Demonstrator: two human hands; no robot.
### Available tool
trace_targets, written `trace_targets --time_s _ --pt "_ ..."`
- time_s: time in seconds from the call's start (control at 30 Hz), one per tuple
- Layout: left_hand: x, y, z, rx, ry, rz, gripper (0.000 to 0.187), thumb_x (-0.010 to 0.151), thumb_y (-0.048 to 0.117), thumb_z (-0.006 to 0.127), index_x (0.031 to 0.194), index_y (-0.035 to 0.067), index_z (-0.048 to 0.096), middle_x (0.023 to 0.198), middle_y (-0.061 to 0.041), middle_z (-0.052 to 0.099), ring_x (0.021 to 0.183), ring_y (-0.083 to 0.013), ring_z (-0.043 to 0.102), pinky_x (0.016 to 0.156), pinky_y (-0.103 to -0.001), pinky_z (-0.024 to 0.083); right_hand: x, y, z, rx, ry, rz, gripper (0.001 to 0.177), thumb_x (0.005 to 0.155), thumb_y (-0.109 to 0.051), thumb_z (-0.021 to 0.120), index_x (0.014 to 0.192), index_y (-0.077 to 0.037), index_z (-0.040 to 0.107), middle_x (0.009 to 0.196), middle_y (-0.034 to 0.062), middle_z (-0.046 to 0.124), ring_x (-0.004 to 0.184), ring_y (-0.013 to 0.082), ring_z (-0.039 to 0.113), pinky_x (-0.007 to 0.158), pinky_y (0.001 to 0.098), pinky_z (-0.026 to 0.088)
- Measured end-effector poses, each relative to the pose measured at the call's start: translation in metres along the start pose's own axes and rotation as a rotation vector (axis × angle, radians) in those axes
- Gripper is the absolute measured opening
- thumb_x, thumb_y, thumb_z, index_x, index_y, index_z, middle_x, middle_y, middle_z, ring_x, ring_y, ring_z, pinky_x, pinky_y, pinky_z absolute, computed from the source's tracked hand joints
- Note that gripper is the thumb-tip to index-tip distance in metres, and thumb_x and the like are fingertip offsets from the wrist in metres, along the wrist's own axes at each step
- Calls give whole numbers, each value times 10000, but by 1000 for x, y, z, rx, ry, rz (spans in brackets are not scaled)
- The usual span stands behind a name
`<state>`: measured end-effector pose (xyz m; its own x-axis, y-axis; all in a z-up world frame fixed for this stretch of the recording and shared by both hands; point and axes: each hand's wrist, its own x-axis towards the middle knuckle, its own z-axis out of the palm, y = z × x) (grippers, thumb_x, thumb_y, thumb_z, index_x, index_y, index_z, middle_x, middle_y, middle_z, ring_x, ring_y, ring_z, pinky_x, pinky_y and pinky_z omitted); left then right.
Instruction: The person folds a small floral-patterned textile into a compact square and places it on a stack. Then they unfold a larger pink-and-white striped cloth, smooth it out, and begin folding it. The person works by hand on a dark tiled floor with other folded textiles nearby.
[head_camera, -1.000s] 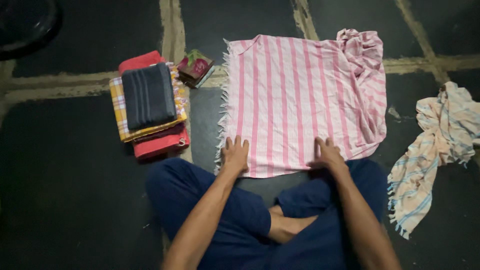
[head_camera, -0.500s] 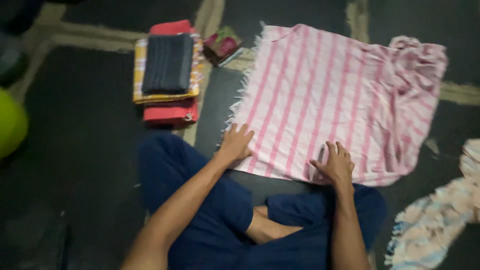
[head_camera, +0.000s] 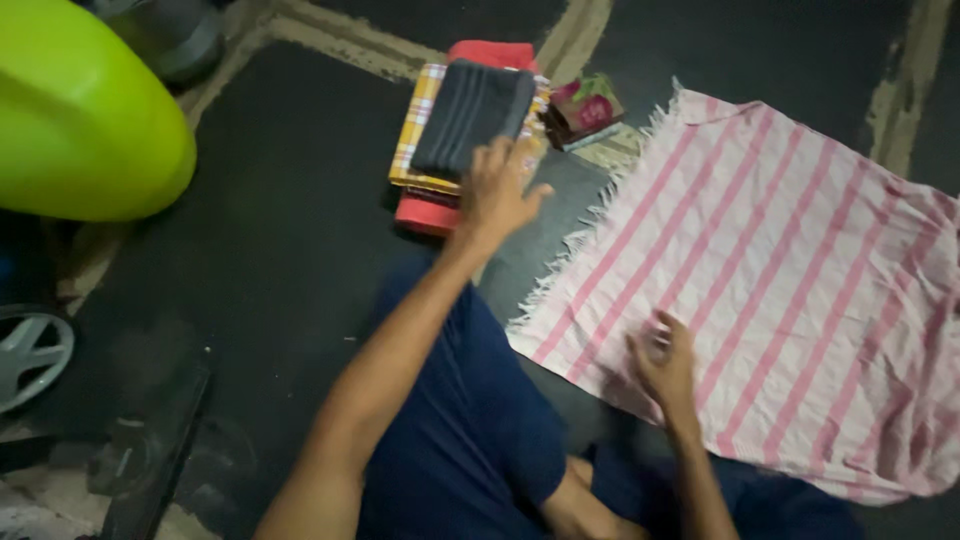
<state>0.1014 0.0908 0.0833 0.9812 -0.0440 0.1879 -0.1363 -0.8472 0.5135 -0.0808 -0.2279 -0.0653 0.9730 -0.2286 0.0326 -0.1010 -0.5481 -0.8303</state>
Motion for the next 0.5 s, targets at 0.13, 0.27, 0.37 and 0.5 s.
trace_targets --time_s 0.13,0.27,0.37,0.5 --pt "38 -59 -31 132 -37 52 1072 688 526 893 1560 179 373 1557 -325 307 1448 -519 250 1195 -668 187 62 -84 109 386 -243 52 750 896 -342 742 1524 -97 413 1413 211 596 1180 297 673 885 398 596" --pt "47 -100 -34 159 -143 60 1214 585 606 936 1579 315 303 1615 -321 140 1488 -568 52 1172 -783 62 113 -163 189 519 -247 174 871 910 -419 706 1592 -143 239 1329 199 597 1088 257 646 841 377 564" --pt "44 -111 -35 212 -240 -59 1207 559 533 930 1570 466 274 1693 -155 42 1489 -592 -25 1079 -837 131 135 -199 221 632 -190 40 775 934 -437 712 1535 -107 352 1283 154 644 1059 210 644 857 344 548" --pt "35 -116 -39 160 -181 -50 1165 556 599 919 1550 503 320 1718 -69 64 1514 -568 35 1037 -889 192 142 -213 232 531 -149 97 570 916 -417 749 1335 -57 611 1150 103 731 971 184 689 834 321 560"
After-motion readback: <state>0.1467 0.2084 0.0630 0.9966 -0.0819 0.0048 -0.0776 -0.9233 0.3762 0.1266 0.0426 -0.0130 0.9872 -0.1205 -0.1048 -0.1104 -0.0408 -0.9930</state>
